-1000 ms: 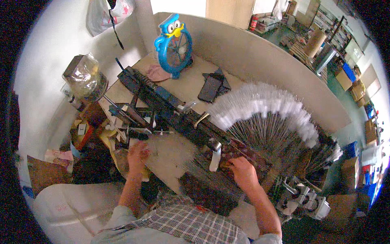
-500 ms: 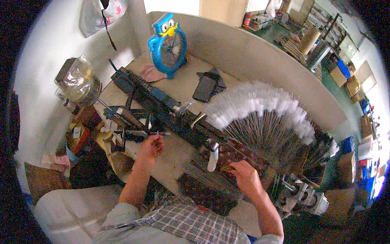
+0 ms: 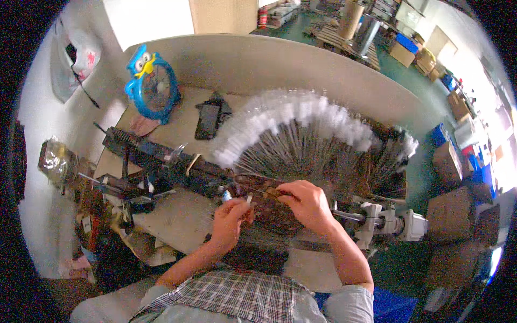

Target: The recorder is using a specialized machine to assemble or process white, fan-shaped brushes at a factory workstation.

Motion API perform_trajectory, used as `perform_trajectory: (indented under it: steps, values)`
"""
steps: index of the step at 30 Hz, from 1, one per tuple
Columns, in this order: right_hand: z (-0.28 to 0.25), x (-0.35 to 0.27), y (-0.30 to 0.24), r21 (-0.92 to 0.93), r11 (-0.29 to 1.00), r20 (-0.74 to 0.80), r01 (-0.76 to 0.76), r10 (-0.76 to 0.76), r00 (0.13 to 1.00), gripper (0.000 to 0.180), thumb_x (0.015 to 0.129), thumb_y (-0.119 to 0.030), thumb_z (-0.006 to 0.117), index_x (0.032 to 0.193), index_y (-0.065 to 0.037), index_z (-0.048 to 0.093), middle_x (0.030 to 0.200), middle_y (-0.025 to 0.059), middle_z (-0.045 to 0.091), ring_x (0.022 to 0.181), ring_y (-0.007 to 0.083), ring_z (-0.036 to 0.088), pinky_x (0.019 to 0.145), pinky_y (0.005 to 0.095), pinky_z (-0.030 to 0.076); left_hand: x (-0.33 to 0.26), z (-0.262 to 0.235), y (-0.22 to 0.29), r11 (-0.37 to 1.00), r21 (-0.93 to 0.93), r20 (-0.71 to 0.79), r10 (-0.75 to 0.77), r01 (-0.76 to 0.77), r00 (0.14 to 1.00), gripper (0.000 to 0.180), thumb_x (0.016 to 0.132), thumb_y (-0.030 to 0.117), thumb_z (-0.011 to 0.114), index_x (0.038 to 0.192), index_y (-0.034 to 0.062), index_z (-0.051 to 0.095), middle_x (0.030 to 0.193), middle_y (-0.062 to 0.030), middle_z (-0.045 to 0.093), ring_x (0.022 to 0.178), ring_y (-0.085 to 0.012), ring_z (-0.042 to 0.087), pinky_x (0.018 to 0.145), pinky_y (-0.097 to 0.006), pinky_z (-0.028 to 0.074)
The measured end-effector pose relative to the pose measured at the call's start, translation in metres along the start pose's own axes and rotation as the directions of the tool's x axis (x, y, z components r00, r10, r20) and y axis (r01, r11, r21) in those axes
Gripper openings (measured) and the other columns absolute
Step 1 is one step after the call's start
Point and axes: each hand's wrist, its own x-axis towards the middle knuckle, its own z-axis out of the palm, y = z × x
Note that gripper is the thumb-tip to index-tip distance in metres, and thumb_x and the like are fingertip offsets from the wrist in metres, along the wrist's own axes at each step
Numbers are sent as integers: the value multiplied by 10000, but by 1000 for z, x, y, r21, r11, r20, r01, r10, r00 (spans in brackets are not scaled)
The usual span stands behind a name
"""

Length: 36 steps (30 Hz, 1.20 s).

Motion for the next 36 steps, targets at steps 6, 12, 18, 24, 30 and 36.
perform_trajectory:
  steps: [6,12,18,24,30,36]
  values:
    - [-13,-8,14,151,987,94,-52,38,995,225,731,-71,660,953,-36,655,830,110,633,702,212,601,648,296,481,25,26,-18,991,132,20,1,-4,1000,171,882,172,568,918,15,623,753,-29,618,639,-58,514,595,-203,422]
    - [-17,-12,18,84,990,120,115,-125,985,212,720,-95,670,921,-30,655,805,92,629,740,245,594,669,314,479,25,29,-18,989,147,-74,27,-16,997,168,879,174,579,920,18,626,759,-20,613,615,-44,487,576,-190,401]
    - [16,23,-9,-234,917,-138,324,-361,922,125,725,-112,655,838,-61,642,742,65,605,728,254,578,672,366,481,16,21,5,999,-35,-274,22,-33,962,154,881,189,579,893,40,617,716,-8,587,603,-59,490,574,-200,409]
    - [48,35,-10,-175,963,-20,202,-209,978,159,764,-179,614,854,-53,651,788,93,627,777,282,598,693,370,484,16,21,5,998,-65,-234,-35,20,972,176,898,212,556,839,47,583,676,-5,555,592,-66,496,540,-210,410]
    - [38,40,-11,23,997,121,68,-70,990,216,773,-187,633,910,-22,661,805,127,643,739,270,626,664,334,488,19,12,8,1000,-7,-154,-13,13,988,235,916,259,536,809,50,554,663,-13,549,575,-78,510,526,-205,410]
    - [40,32,-18,6,996,8,87,-87,996,237,738,-202,676,906,-35,665,818,109,644,757,263,615,677,332,488,24,22,13,979,-188,-190,-115,79,975,358,942,390,428,936,53,552,812,-43,600,769,-140,571,740,-299,446]
